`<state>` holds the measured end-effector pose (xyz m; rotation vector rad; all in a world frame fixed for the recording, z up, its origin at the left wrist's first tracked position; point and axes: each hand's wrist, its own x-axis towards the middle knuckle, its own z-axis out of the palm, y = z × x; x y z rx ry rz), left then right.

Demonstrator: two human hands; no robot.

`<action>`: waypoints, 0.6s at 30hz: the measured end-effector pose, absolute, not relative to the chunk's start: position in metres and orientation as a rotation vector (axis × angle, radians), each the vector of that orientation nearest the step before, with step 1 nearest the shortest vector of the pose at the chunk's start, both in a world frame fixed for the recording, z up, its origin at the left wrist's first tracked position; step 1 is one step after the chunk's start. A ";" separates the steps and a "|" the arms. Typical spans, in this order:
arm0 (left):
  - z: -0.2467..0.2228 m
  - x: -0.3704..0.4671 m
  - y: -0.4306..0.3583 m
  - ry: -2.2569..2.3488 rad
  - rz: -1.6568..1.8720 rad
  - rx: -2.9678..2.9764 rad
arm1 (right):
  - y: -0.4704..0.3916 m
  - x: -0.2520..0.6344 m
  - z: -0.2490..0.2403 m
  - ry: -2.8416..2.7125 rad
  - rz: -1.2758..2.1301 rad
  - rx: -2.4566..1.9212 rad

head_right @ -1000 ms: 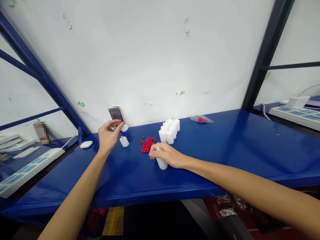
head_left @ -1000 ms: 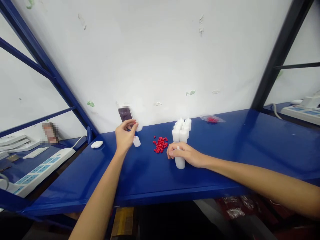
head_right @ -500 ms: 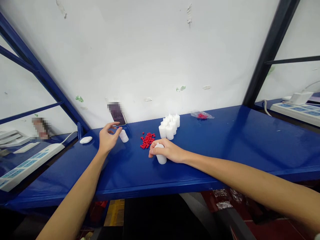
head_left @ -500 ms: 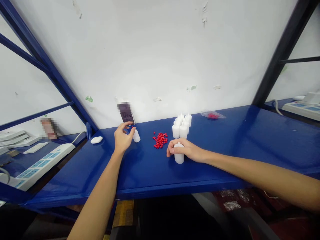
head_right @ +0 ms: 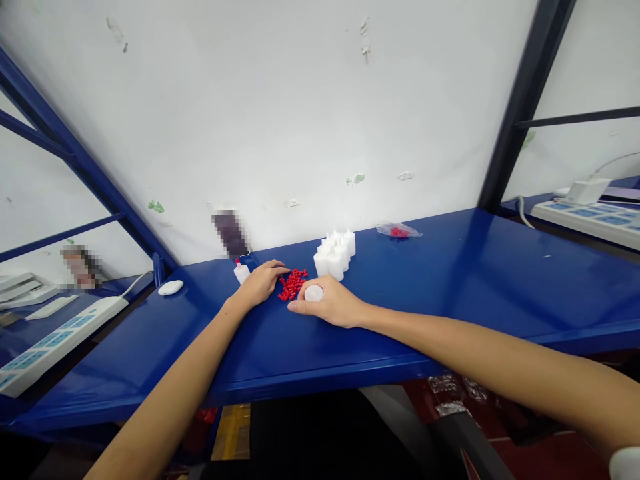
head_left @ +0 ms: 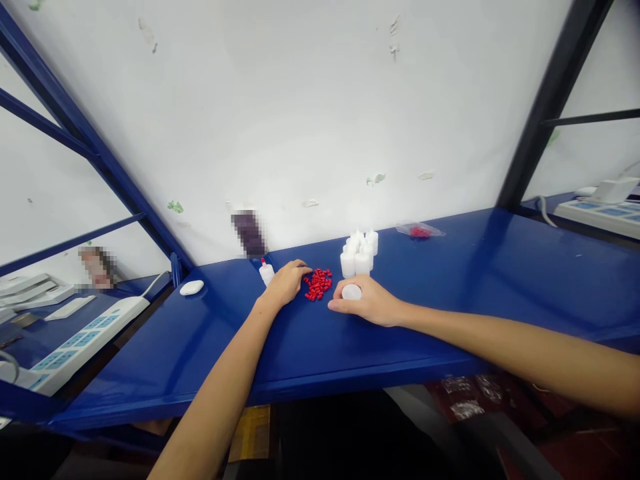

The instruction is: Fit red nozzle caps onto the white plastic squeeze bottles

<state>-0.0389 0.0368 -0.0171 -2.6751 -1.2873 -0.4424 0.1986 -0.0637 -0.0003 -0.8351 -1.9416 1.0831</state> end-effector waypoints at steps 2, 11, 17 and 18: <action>-0.017 -0.040 0.037 -1.287 -0.434 -2.696 | -0.063 0.199 0.001 -1.917 1.052 -0.832; -0.021 -0.040 0.034 -1.401 -0.571 -2.647 | -0.060 0.206 -0.006 -1.732 0.929 -0.644; -0.020 -0.030 0.030 -1.475 -0.684 -2.656 | -0.055 0.200 -0.008 -1.706 1.190 -0.738; -0.019 -0.029 0.029 -1.486 -0.708 -2.661 | -0.055 0.199 -0.008 -1.713 1.203 -0.750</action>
